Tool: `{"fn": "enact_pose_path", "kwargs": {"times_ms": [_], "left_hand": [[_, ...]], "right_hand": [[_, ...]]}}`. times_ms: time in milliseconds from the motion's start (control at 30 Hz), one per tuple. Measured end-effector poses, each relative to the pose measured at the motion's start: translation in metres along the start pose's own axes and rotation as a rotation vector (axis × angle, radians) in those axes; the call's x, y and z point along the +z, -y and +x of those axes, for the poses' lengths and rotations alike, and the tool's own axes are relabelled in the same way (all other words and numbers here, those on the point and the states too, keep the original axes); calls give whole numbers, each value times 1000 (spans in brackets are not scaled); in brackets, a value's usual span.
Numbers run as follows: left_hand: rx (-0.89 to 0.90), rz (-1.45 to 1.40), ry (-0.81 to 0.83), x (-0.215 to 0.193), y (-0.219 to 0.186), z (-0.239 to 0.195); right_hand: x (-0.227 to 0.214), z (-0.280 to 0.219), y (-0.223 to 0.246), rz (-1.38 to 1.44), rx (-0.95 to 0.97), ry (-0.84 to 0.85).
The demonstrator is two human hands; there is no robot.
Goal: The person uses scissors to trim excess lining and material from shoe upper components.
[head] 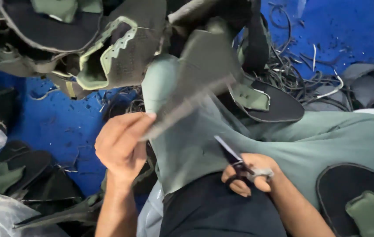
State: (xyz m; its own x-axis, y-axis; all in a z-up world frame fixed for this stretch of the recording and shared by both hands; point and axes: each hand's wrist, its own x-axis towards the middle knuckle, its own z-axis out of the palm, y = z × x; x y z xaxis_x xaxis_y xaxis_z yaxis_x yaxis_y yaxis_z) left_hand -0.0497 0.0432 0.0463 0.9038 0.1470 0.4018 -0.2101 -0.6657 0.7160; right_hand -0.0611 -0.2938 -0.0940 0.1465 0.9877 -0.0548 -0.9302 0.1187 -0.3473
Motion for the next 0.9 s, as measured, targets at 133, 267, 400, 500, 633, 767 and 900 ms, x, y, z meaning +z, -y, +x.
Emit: {"fn": "enact_pose_path", "kwargs": {"times_ms": [133,267,400,500,633,767,900], "left_hand": [[454,200,27,2,20,-4],[321,246,250,22,46,-30],[149,46,287,23,48,-36],[-9,-111,219,35,47,-31],[-67,-136,230,53,34,-6],[75,116,269,70,26,8],[19,158,141,85,22,7]], "right_hand": [[-5,-5,-6,-61,-104,67],[-5,8,-3,-52,-166,-139],[-5,18,2,-34,-115,-197],[-4,17,-1,-31,-92,-241],[3,12,-8,-45,-67,-259],[0,8,-14,-20,-61,-314],[-3,8,-13,40,-93,-349]]}}
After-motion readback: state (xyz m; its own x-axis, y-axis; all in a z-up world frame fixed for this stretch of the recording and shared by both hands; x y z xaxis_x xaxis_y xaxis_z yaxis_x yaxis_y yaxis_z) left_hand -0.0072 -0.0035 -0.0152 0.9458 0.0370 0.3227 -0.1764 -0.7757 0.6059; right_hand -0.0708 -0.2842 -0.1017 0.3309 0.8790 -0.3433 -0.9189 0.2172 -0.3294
